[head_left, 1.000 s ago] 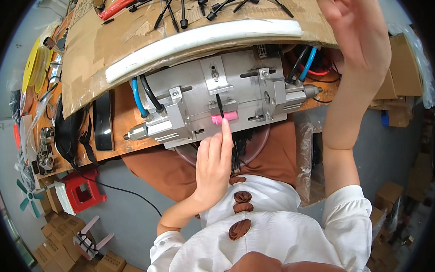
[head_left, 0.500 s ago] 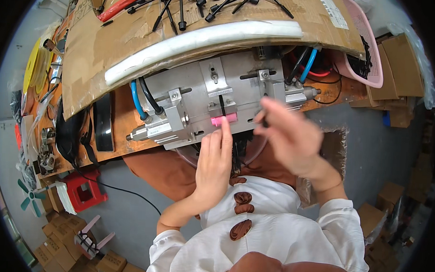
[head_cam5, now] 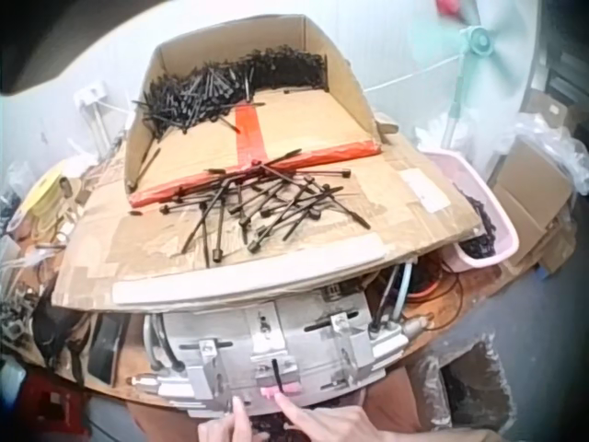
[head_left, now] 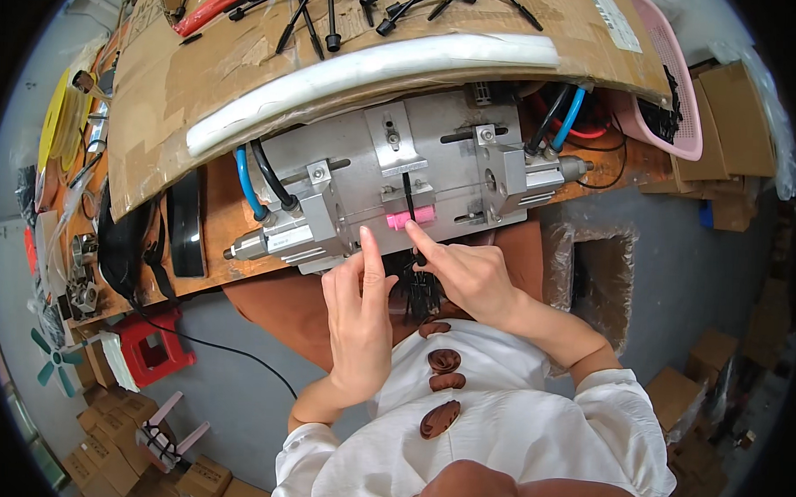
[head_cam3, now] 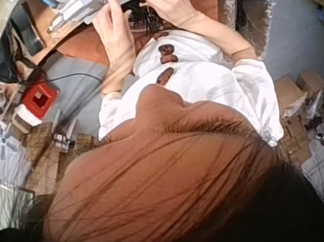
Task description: The person picks up black cable ties from a cardboard box, inserts each one into a pneumatic machine on a workbench to process it, and then places the finished items into a pink plastic container.
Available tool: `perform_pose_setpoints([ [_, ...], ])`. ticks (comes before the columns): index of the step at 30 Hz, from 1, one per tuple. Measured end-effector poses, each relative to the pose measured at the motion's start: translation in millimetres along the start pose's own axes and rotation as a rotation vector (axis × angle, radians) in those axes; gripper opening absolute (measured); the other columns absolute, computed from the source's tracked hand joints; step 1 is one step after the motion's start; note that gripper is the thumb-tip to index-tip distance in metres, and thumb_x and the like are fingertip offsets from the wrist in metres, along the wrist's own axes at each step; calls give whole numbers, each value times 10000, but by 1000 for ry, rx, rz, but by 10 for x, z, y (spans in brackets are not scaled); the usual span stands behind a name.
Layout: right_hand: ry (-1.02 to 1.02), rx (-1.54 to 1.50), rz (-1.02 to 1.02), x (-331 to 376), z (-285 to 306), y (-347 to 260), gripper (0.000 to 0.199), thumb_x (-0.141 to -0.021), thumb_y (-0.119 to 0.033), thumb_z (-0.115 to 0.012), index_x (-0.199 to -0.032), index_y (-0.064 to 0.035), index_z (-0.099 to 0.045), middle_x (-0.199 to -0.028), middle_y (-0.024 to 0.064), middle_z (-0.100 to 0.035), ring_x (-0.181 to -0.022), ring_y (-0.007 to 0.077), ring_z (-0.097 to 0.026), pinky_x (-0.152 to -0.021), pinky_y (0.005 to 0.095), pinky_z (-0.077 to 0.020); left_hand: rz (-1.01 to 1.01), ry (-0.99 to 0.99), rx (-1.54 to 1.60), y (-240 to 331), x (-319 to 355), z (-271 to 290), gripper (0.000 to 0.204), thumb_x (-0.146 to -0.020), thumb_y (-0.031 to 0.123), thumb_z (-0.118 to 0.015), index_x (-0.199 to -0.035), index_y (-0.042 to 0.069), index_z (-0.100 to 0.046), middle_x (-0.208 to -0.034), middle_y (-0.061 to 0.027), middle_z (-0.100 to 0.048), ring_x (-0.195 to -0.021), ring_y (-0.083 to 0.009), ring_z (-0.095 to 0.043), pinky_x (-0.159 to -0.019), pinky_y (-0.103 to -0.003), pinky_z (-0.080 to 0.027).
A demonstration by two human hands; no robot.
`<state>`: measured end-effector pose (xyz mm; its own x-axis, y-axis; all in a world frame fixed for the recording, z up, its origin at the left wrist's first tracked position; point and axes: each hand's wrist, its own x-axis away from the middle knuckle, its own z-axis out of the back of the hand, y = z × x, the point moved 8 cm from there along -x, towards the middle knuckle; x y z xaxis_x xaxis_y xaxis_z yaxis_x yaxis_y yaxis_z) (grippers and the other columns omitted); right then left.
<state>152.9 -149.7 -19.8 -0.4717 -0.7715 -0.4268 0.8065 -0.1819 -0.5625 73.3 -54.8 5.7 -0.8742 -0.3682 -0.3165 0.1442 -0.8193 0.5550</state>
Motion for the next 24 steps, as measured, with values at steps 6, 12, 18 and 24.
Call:
perform_pose_setpoints([
  [6, -45, -19, -46, -6, -6, 45, 642, -728, -56, -719, -1334, -46, -509, -630, 43, -570, -517, 187, -565, -473, 322, -443, 3, -7, -7, 0, -39, 20, 751, -714, -109, -685, -1403, 21, -416, -988, -108, -528, -899, -255, -491, -818, -352, -419],
  [12, -144, 45, -18, -115, 170, -46, 638, -734, -107, -731, -1331, -52, -510, -668, 36, -568, -548, 188, -575, -482, 319, -456, -186, 51, -31, 125, -612, 336, 589, -728, -83, -665, -1293, 18, -534, -957, -124, -535, -892, -278, -503, -792, -363, -430],
  [18, 93, 423, 372, -1180, 928, -268, 209, -786, -123, -600, -984, -55, -614, -720, 35, -584, -557, 195, -613, -456, 312, -460, -447, 175, -137, 83, -1952, 621, 245, -787, -1, -636, -1031, 10, -616, -984, -147, -569, -908, -319, -525, -814, -405, -434],
  [24, -450, 618, 330, -2307, 688, 155, 125, -864, -131, -596, -899, -13, -622, -783, 126, -666, -745, 207, -673, -561, 350, -509, -482, -404, -162, -78, -2235, 433, 154, -783, 10, -658, -932, -9, -622, -888, -86, -634, -831, -228, -570, -776, -333, -462],
])
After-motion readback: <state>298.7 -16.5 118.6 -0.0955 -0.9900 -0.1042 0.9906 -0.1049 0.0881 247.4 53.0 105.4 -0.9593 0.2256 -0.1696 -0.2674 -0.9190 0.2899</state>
